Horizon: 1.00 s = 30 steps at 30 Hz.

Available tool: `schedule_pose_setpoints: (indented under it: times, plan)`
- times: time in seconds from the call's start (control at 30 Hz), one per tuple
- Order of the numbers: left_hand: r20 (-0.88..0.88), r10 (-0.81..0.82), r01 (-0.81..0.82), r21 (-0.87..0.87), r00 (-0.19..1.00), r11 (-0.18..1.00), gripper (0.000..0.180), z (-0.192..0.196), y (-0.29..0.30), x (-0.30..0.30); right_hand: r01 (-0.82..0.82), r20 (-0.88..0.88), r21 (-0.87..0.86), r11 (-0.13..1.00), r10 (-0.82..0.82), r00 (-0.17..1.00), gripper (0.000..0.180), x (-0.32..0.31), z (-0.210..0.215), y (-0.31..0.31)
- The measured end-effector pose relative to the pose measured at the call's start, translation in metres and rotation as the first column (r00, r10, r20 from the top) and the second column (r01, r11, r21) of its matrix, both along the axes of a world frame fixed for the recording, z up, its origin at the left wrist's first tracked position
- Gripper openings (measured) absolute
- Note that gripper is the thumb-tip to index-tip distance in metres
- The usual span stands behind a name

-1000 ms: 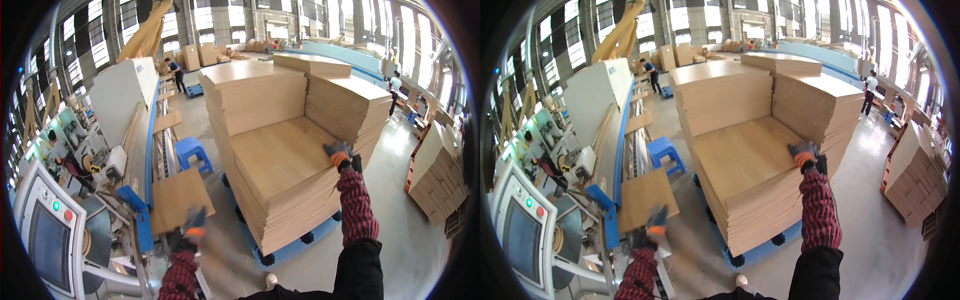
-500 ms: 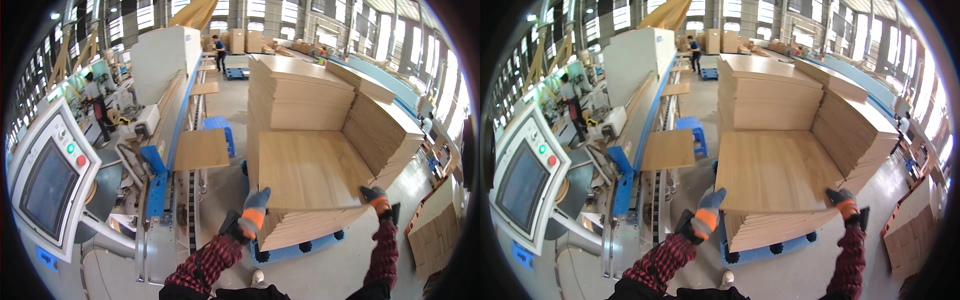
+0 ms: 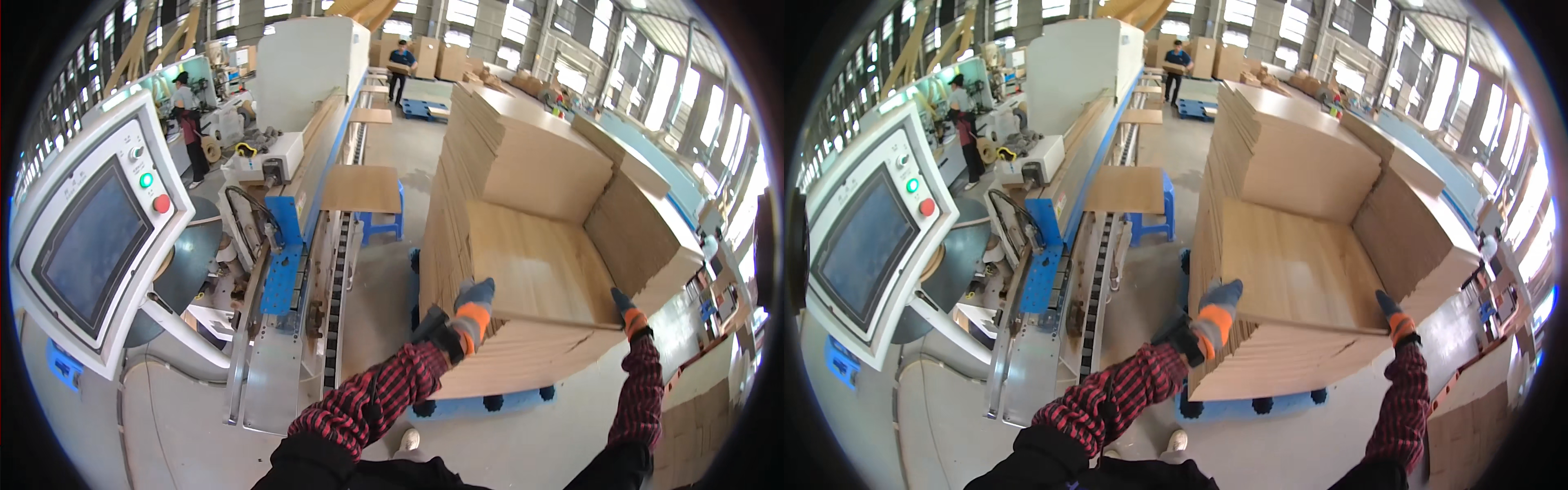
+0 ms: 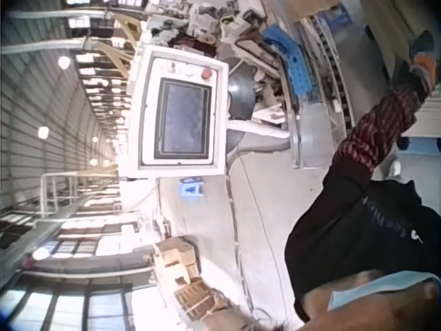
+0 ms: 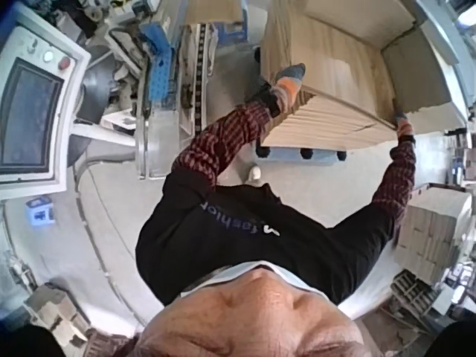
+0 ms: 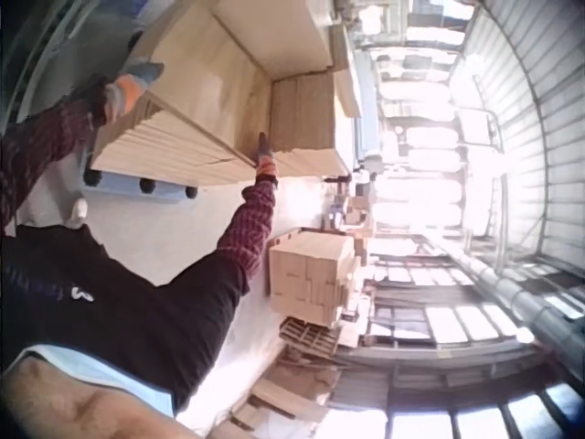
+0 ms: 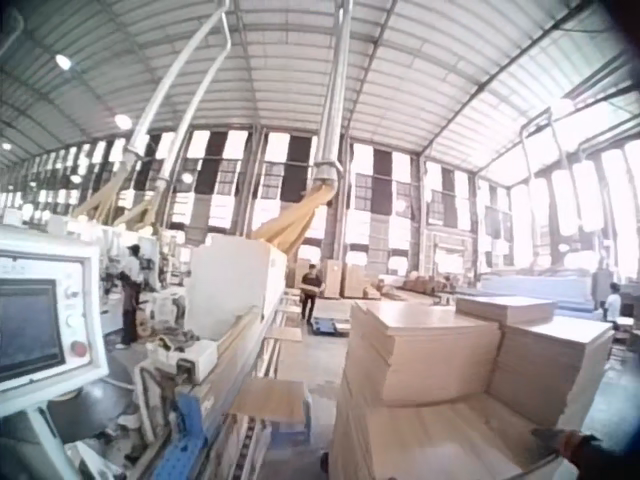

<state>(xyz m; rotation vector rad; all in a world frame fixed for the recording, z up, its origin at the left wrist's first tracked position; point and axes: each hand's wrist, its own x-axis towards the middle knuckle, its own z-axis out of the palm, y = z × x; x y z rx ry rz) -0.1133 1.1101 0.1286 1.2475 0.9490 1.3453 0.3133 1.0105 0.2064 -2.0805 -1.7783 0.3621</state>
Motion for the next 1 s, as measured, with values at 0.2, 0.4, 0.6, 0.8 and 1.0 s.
schedule_pose_setpoints:
  times: [0.2, 0.4, 0.6, 0.8, 1.0]
  plan:
    - [0.107, -0.068, 0.066, 0.021, 0.992, 0.998, 0.035, 0.040, -0.026, -0.057, -0.046, 0.017, 0.011, 0.999, 0.046, 0.999, 0.045, -0.031, 0.005, -0.023]
    - [0.532, 0.116, 0.114, -0.379, 0.839, 0.918, 0.029, -0.008, -0.160, -0.199, -0.104, -0.372, 0.092, 0.990, 0.131, 0.919, 0.030, -0.136, -0.001, -0.092]
    - [-0.344, 0.379, -0.494, -0.367, 0.859, 0.788, 0.035, -0.099, -0.279, -0.308, -0.140, -0.748, -0.232, 0.963, -0.084, 0.659, 0.026, -0.315, -0.016, -0.112]
    - [-0.902, 0.322, -0.721, 0.018, 0.287, 0.692, 0.052, -0.100, -0.281, -0.374, -0.165, -0.766, -0.267, 0.949, -0.105, 0.635, 0.024, -0.427, -0.121, -0.104]
    - [-0.889, 0.388, -0.212, 0.342, 0.244, 0.916, 0.054, -0.116, -0.234, -0.342, -0.092, -0.906, -0.368, 0.925, -0.334, 0.260, 0.029, -0.460, -0.244, -0.090]
